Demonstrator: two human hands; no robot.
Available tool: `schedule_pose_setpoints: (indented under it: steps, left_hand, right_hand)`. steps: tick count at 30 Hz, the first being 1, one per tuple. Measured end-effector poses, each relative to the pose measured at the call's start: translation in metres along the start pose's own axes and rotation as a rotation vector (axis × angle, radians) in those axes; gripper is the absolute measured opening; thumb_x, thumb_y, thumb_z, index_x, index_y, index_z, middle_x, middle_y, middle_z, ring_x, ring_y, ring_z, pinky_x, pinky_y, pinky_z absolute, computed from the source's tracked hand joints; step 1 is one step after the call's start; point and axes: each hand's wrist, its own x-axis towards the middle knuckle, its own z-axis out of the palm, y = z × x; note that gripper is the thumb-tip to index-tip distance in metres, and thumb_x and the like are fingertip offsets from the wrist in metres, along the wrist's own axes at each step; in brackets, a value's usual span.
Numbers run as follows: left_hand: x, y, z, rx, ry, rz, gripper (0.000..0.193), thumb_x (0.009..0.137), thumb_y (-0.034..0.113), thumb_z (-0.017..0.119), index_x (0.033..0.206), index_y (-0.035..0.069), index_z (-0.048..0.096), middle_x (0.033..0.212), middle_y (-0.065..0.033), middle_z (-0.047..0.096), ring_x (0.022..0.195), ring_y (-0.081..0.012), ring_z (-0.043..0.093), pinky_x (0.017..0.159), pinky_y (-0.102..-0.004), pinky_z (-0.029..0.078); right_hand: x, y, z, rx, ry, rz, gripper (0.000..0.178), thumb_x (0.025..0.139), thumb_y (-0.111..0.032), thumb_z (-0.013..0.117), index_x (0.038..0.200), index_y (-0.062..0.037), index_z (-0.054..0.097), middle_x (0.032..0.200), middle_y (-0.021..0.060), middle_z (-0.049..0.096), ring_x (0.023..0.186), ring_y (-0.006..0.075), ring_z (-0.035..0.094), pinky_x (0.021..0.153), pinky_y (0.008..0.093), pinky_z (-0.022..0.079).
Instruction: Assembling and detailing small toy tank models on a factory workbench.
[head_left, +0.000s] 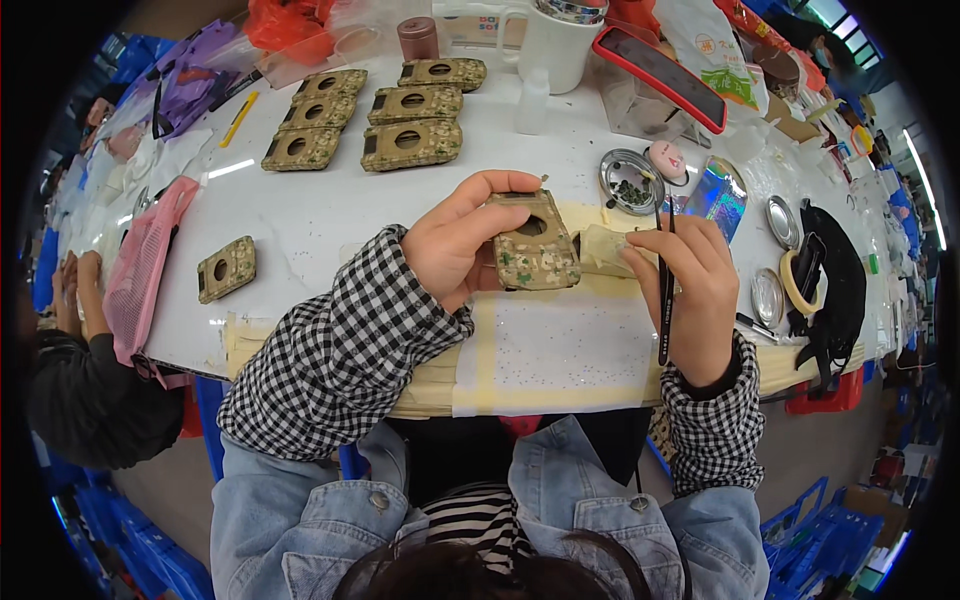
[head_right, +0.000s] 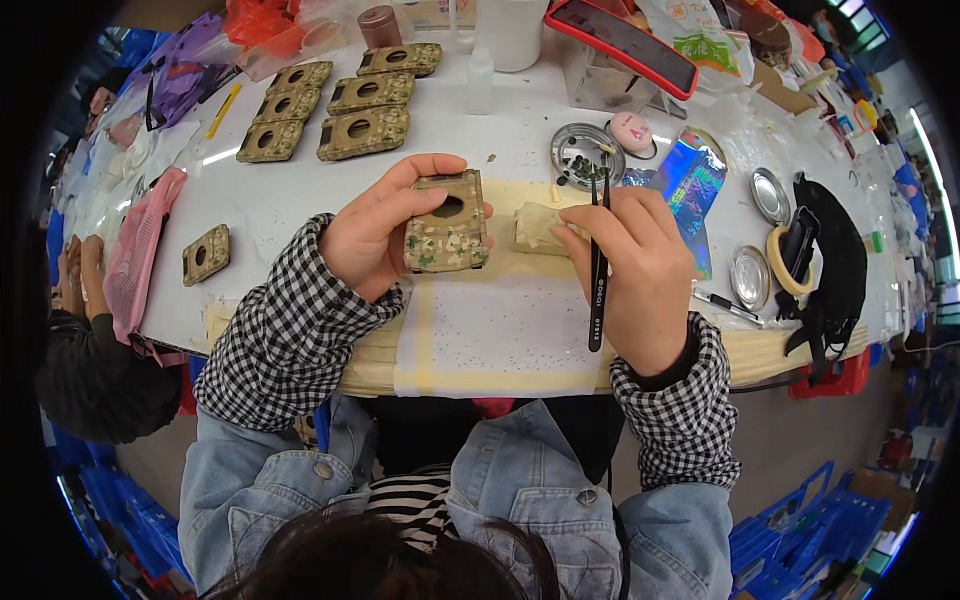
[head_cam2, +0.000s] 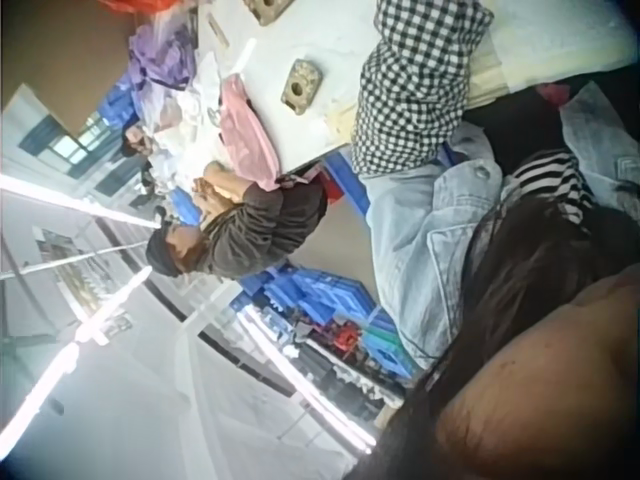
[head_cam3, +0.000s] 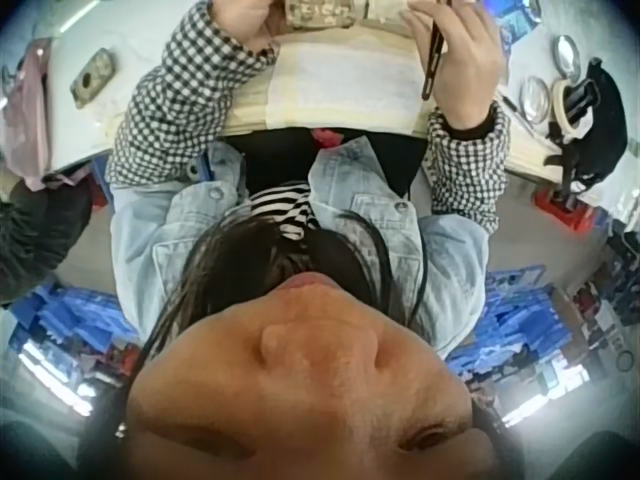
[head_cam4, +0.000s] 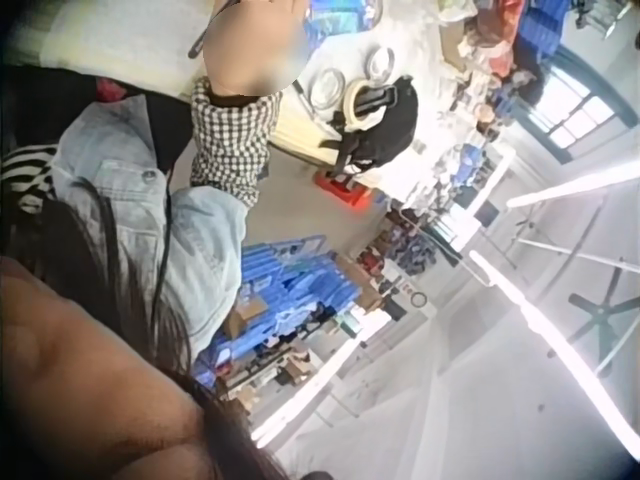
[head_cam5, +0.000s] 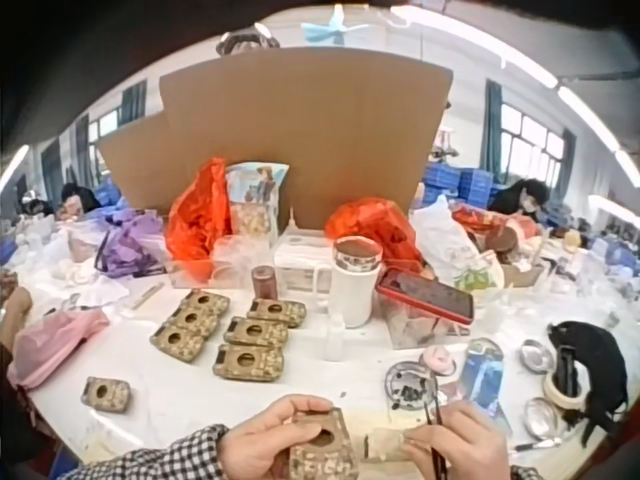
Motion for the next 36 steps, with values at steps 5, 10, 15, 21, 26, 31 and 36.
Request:
schedule_pose_setpoints:
  steps: [5, 10, 15, 21, 26, 31, 36]
  left_hand:
    - [-0.001, -0.001, 0.001, -0.013, -0.002, -0.012, 0.037, 0.092, 0.013, 0.043, 0.126, 0.004, 0.032, 0.114, -0.0235, 0.054, 0.1, -0.0323, 0.059, 0.085, -0.0402, 0.051]
    - [-0.002, -0.002, 0.001, -0.021, -0.035, -0.026, 0.037, 0.092, 0.013, 0.043, 0.126, 0.004, 0.032, 0.115, -0.0227, 0.054, 0.103, -0.0302, 0.058, 0.086, -0.0406, 0.051]
    - [-0.001, -0.006, 0.0, -0.037, -0.073, -0.015, 0.035, 0.092, 0.013, 0.043, 0.125, 0.004, 0.034, 0.113, -0.016, 0.054, 0.101, -0.0245, 0.058, 0.086, -0.0398, 0.051]
    - [-0.003, -0.006, 0.002, -0.047, -0.084, -0.016, 0.035, 0.092, 0.013, 0.043, 0.125, 0.004, 0.036, 0.113, -0.0132, 0.053, 0.1, -0.0217, 0.057, 0.084, -0.0367, 0.051]
    - [-0.005, -0.004, 0.005, -0.048, -0.062, -0.03, 0.035, 0.092, 0.012, 0.043, 0.125, 0.004, 0.036, 0.113, -0.013, 0.053, 0.1, -0.021, 0.057, 0.083, -0.0355, 0.051]
    - [-0.004, -0.004, 0.004, -0.041, -0.063, -0.032, 0.035, 0.091, 0.011, 0.043, 0.124, 0.003, 0.037, 0.112, -0.0124, 0.053, 0.1, -0.0205, 0.058, 0.083, -0.0345, 0.051]
    - [-0.004, -0.005, 0.004, -0.054, -0.067, -0.032, 0.035, 0.091, 0.011, 0.044, 0.124, 0.003, 0.037, 0.112, -0.0119, 0.053, 0.1, -0.0199, 0.058, 0.083, -0.0341, 0.051]
  right_hand:
    - [0.006, -0.007, -0.01, 0.079, 0.095, 0.026, 0.02, 0.066, -0.001, 0.073, 0.083, -0.0017, 0.062, 0.075, 0.0111, 0.057, 0.073, 0.0264, 0.056, 0.063, 0.0327, 0.045]
    - [0.012, -0.027, -0.022, 0.447, 0.183, 0.148, 0.015, 0.075, 0.003, 0.068, 0.089, 0.0001, 0.061, 0.076, 0.0081, 0.057, 0.071, 0.0176, 0.055, 0.063, 0.0279, 0.043]
    - [0.015, -0.035, -0.003, 0.843, 0.018, 0.224, 0.01, 0.086, -0.002, 0.058, 0.095, 0.0015, 0.056, 0.085, 0.0063, 0.056, 0.073, 0.0098, 0.051, 0.068, 0.0215, 0.041]
    - [0.015, -0.039, 0.011, 1.023, 0.003, 0.317, 0.008, 0.09, -0.006, 0.054, 0.094, 0.0008, 0.053, 0.086, 0.0056, 0.058, 0.076, 0.008, 0.053, 0.069, 0.0205, 0.041]
    - [0.014, -0.038, 0.009, 0.968, -0.031, 0.289, 0.008, 0.09, -0.006, 0.055, 0.094, 0.0007, 0.053, 0.084, 0.0054, 0.059, 0.076, 0.008, 0.052, 0.069, 0.0204, 0.041]
    - [0.014, -0.038, 0.009, 0.961, -0.032, 0.288, 0.007, 0.09, -0.005, 0.055, 0.094, 0.0006, 0.053, 0.085, 0.0055, 0.059, 0.075, 0.008, 0.051, 0.069, 0.0203, 0.041]
    - [0.014, -0.036, 0.011, 0.941, -0.039, 0.271, 0.007, 0.089, -0.004, 0.055, 0.094, 0.0006, 0.053, 0.084, 0.0053, 0.058, 0.075, 0.008, 0.051, 0.069, 0.0204, 0.041]
